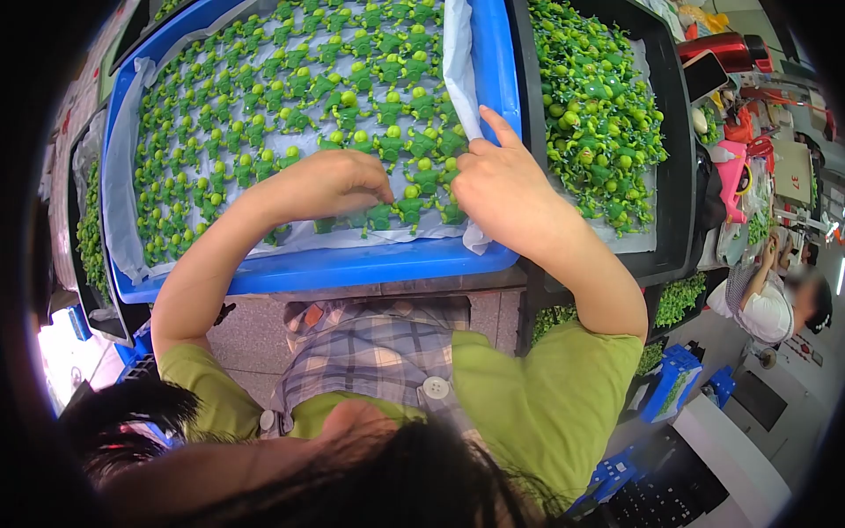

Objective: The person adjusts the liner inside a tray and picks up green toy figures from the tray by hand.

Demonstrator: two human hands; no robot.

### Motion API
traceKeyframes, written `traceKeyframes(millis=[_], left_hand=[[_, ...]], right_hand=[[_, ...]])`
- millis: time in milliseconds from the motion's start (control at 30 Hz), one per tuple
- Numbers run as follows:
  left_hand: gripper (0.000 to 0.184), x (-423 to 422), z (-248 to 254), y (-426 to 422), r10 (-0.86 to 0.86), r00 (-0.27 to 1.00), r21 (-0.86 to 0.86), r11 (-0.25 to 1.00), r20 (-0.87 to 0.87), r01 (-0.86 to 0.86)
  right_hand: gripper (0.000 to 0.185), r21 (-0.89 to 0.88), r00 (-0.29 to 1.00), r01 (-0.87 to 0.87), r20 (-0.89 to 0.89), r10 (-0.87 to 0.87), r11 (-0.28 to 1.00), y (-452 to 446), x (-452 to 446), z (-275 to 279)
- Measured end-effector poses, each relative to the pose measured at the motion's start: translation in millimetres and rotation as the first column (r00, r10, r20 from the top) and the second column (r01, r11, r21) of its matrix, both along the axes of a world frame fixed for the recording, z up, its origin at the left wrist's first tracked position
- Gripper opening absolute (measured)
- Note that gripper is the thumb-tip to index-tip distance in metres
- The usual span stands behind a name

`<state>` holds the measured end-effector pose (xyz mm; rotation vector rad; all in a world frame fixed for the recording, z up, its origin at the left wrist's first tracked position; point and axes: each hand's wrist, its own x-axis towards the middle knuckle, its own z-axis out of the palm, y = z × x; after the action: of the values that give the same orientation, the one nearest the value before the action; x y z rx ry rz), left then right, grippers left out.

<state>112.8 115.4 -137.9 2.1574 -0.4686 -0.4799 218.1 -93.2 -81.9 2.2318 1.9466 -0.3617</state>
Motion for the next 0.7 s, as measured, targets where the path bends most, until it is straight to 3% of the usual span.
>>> traceKeyframes(millis=[300,367,533,633,700], left_hand=[[0.022,-4,9,-6,0.063,0.995,0.011,0.998,0.074,-0.064],[0.027,-7,10,-12,0.075,0.981,0.018,0.997,0.181,-0.080],[0.031,-12,7,-16,0.022,0.991,0.090,0.995,0.132,-0.034],[0.031,-17,8,-14,-0.003,0.976,0.096,0.995,0.216,-0.019],[0.036,-19,15,-17,-0.013,0.991,0.138,0.990,0.134,-0.005]], right_hand=[[0.005,0.063,1.000,0.026,-0.017,-0.025,0.998,-2,2,-3],[0.005,0.090,0.999,0.028,-0.019,-0.026,0.996,-1,1,-3],[0.009,0.115,1.000,0.010,-0.024,-0.008,0.993,-1,2,0],[0.009,0.109,1.000,0.009,-0.025,-0.007,0.994,0,3,-1],[0.008,0.085,0.999,0.030,-0.019,-0.029,0.996,1,2,-2]])
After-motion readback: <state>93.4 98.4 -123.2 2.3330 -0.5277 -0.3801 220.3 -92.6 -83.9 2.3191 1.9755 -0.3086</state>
